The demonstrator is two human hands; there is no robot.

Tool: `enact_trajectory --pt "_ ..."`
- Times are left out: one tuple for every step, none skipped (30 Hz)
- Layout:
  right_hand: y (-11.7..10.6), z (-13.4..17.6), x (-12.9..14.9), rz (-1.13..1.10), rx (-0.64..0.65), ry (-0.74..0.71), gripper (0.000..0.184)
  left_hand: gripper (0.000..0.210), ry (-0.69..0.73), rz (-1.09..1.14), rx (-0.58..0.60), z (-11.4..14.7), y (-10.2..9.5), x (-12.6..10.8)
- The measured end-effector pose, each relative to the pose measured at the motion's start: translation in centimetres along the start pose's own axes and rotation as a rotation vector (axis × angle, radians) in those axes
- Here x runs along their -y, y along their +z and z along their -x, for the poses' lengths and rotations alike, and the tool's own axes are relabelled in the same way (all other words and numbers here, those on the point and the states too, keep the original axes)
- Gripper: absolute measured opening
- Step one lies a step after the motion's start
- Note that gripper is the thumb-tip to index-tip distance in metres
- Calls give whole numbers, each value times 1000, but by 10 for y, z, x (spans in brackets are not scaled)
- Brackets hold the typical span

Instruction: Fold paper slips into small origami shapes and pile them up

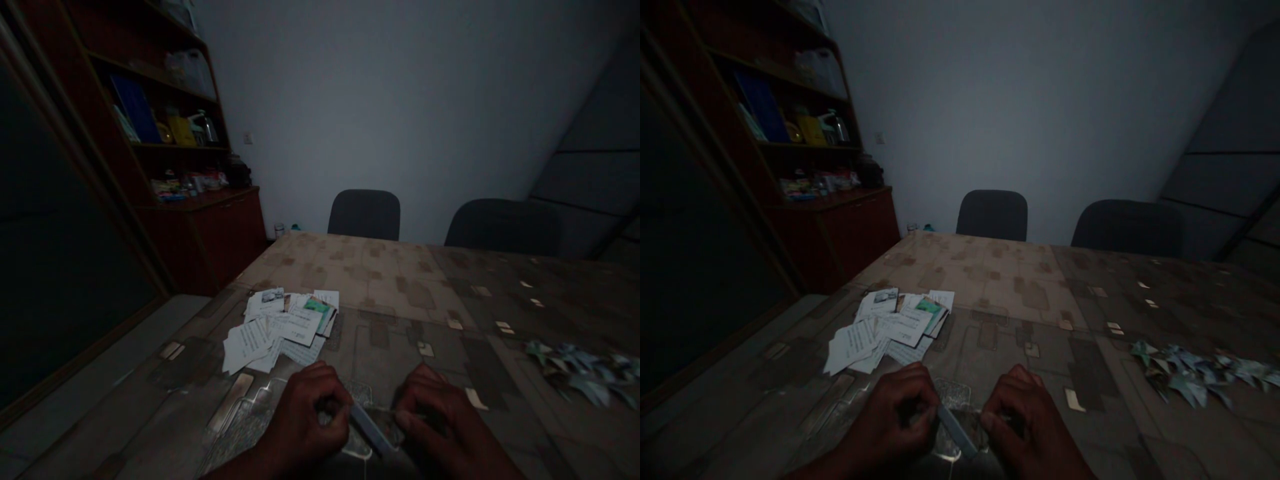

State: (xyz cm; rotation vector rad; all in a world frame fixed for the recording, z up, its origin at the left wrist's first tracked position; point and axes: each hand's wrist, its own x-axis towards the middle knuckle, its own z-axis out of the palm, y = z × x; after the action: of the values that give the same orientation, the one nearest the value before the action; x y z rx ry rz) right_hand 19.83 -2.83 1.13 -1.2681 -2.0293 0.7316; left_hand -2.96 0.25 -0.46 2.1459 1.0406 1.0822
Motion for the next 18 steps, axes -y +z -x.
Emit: enact_trajectory --pt "-2 0 -3 -14 -10 21 42 16 -29 -8 -8 -1 -2 0" --pt "-4 1 -6 -28 -28 42 42 16 -71 -17 -23 -2 -4 0" --pt "-5 1 -9 -41 -53 64 42 17 -119 -24 -36 -3 -7 0" --pt "-7 2 -11 -57 -70 79 42 17 -161 -22 -46 -4 -9 -1" --pt "-8 2 -13 -74 -76 83 42 17 -185 -8 -44 -5 -11 -2" --pt "-9 2 -14 -93 -78 80 41 17 -190 15 -35 -5 -12 -3" --pt "-8 2 -15 -111 -76 70 41 17 -179 46 -18 -6 -12 -4" --pt "-8 2 -15 -129 -72 61 40 18 -161 79 4 -6 -12 -6" --pt "-7 3 -14 -146 -67 57 40 18 -141 113 22 -6 -11 -7" --pt "-6 3 -14 -163 -64 59 39 17 -122 144 34 -6 -10 -8" --pt "-4 3 -14 -175 -58 68 38 16 -106 177 45 -6 -9 -9" --pt "-3 4 -14 -185 -52 80 36 16 -91 211 55 -6 -8 -9" --pt "-1 4 -14 -192 -49 89 36 17 -75 243 63 -6 -6 -9" --pt "0 5 -15 -195 -45 90 36 17 -59 271 67 -5 -6 -9" --pt "1 5 -15 -193 -39 88 36 14 -45 292 74 -5 -5 -8" --pt "2 5 -15 -186 -33 78 36 10 -33 303 77 -5 -5 -8" --pt "3 5 -15 -173 -23 57 35 7 -26 305 76 -5 -5 -8" --pt "3 4 -14 -152 -18 34 34 8 -24 302 73 -4 -6 -8"
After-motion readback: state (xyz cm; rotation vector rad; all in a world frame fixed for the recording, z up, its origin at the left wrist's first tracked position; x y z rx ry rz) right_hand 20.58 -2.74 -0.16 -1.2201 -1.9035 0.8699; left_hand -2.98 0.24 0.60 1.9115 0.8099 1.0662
